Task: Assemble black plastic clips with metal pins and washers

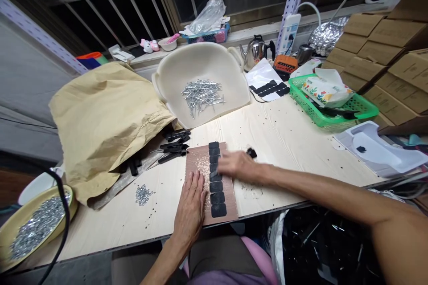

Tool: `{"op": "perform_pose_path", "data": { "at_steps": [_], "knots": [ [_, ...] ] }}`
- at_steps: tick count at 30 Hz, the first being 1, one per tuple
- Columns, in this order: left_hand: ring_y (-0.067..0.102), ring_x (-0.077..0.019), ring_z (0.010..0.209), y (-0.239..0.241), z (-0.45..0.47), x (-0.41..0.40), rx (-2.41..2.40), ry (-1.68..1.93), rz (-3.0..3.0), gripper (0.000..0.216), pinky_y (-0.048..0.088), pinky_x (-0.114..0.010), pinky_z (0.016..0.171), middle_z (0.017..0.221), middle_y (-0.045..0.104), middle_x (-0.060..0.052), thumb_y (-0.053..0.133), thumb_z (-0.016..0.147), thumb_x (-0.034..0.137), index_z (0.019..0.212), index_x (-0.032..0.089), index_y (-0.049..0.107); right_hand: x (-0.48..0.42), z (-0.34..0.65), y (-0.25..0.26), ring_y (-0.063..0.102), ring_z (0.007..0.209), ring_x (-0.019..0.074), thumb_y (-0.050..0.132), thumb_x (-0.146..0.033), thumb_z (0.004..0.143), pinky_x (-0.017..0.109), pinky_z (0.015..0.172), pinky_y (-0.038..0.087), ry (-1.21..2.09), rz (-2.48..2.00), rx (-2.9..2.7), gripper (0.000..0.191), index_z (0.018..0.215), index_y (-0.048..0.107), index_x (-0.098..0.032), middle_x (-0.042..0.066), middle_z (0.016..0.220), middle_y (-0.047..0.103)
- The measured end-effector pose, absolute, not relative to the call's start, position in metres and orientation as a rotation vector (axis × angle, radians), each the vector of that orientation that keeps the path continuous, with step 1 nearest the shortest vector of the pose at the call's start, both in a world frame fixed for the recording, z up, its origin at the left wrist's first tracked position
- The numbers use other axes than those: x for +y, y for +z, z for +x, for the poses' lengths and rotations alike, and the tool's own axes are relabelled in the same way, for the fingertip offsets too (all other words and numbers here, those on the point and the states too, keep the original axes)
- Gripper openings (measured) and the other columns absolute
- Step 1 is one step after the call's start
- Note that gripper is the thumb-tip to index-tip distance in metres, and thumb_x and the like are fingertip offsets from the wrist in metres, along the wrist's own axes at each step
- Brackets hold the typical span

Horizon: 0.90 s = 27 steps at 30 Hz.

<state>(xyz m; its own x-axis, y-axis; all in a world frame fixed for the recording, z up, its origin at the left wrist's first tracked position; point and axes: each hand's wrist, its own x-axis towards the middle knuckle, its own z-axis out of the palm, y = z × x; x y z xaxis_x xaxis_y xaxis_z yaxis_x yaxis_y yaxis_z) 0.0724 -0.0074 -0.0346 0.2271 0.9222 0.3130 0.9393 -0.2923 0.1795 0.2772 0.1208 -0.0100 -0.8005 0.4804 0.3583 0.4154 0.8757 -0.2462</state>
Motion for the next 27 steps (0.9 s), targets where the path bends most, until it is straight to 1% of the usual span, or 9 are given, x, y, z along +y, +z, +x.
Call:
{"op": "perform_pose_path", "data": {
  "at_steps": [2, 3, 6, 8, 11, 13, 18, 23, 27],
  "knots": [
    [0.021, -0.026, 0.138, -0.034, 0.073, -0.007, -1.856, -0.568, -2.427, 0.05, 0.036, -0.049, 0.105, 0.145, 0.037, -0.013, 0.036, 0.094, 0.021, 0.142, 0.015, 0.027, 0.129, 0.277, -0.006, 0.048, 0.071, 0.013, 0.037, -0.029, 0.096, 0.025, 0.052, 0.043, 0.167, -0.844, -2.549, 0.032, 0.084, 0.064, -0.018, 0.003, 0.076, 0.06],
    [0.022, -0.026, 0.138, -0.034, 0.073, -0.007, -1.858, -0.57, -2.427, 0.049, 0.037, -0.049, 0.105, 0.144, 0.037, -0.013, 0.035, 0.094, 0.021, 0.142, 0.015, 0.027, 0.133, 0.277, -0.004, 0.048, 0.07, 0.0132, 0.037, -0.029, 0.096, 0.024, 0.052, 0.042, 0.15, -0.863, -2.552, 0.033, 0.083, 0.064, -0.017, 0.004, 0.075, 0.06],
    [0.022, -0.0263, 0.138, -0.034, 0.074, -0.006, -1.854, -0.562, -2.418, 0.049, 0.037, -0.049, 0.105, 0.144, 0.038, -0.014, 0.034, 0.094, 0.021, 0.142, 0.015, 0.027, 0.133, 0.279, -0.001, 0.046, 0.071, 0.0128, 0.035, -0.024, 0.097, 0.024, 0.054, 0.039, 0.134, -0.665, -2.681, 0.033, 0.083, 0.064, -0.018, 0.003, 0.075, 0.061],
    [0.022, -0.0266, 0.138, -0.035, 0.074, -0.006, -1.848, -0.561, -2.413, 0.049, 0.037, -0.05, 0.105, 0.143, 0.038, -0.014, 0.034, 0.094, 0.022, 0.142, 0.015, 0.028, 0.128, 0.28, -0.002, 0.046, 0.074, 0.0133, 0.037, -0.025, 0.096, 0.024, 0.056, 0.038, 0.139, -0.577, -2.719, 0.03, 0.085, 0.064, -0.019, 0.002, 0.077, 0.061],
    [0.022, -0.0265, 0.138, -0.036, 0.074, -0.007, -1.841, -0.555, -2.418, 0.047, 0.036, -0.049, 0.106, 0.143, 0.039, -0.014, 0.034, 0.094, 0.022, 0.14, 0.014, 0.031, 0.126, 0.28, -0.005, 0.047, 0.076, 0.0139, 0.04, -0.03, 0.095, 0.023, 0.055, 0.037, 0.165, -0.78, -2.589, 0.028, 0.088, 0.065, -0.018, 0.003, 0.081, 0.062],
    [0.02, -0.0261, 0.138, -0.036, 0.074, -0.007, -1.842, -0.555, -2.417, 0.046, 0.035, -0.049, 0.106, 0.143, 0.039, -0.014, 0.034, 0.094, 0.022, 0.139, 0.012, 0.032, 0.124, 0.278, -0.006, 0.047, 0.074, 0.0137, 0.039, -0.03, 0.095, 0.023, 0.054, 0.036, 0.179, -0.879, -2.524, 0.03, 0.087, 0.065, -0.016, 0.004, 0.08, 0.062],
    [0.018, -0.0262, 0.139, -0.036, 0.075, -0.007, -1.839, -0.579, -2.417, 0.045, 0.035, -0.049, 0.106, 0.143, 0.039, -0.014, 0.033, 0.094, 0.02, 0.138, 0.012, 0.034, 0.107, 0.276, -0.005, 0.045, 0.074, 0.0138, 0.037, -0.026, 0.096, 0.025, 0.058, 0.034, 0.175, -0.64, -2.686, 0.031, 0.086, 0.064, -0.018, 0.003, 0.076, 0.059],
    [0.02, -0.0268, 0.138, -0.038, 0.075, -0.006, -1.828, -0.583, -2.4, 0.043, 0.036, -0.049, 0.106, 0.142, 0.04, -0.015, 0.033, 0.094, 0.02, 0.136, 0.011, 0.037, 0.097, 0.271, -0.005, 0.047, 0.079, 0.0145, 0.038, -0.028, 0.096, 0.025, 0.061, 0.035, 0.173, -0.709, -2.624, 0.03, 0.086, 0.064, -0.018, 0.004, 0.079, 0.059],
    [0.023, -0.0272, 0.137, -0.038, 0.076, -0.008, -1.815, -0.557, -2.373, 0.042, 0.037, -0.048, 0.105, 0.141, 0.042, -0.016, 0.032, 0.094, 0.02, 0.133, 0.009, 0.039, 0.086, 0.271, 0.001, 0.049, 0.075, 0.0143, 0.038, -0.026, 0.095, 0.025, 0.062, 0.038, 0.187, -0.584, -2.662, 0.029, 0.085, 0.064, -0.018, 0.004, 0.076, 0.059]
  ]
}}
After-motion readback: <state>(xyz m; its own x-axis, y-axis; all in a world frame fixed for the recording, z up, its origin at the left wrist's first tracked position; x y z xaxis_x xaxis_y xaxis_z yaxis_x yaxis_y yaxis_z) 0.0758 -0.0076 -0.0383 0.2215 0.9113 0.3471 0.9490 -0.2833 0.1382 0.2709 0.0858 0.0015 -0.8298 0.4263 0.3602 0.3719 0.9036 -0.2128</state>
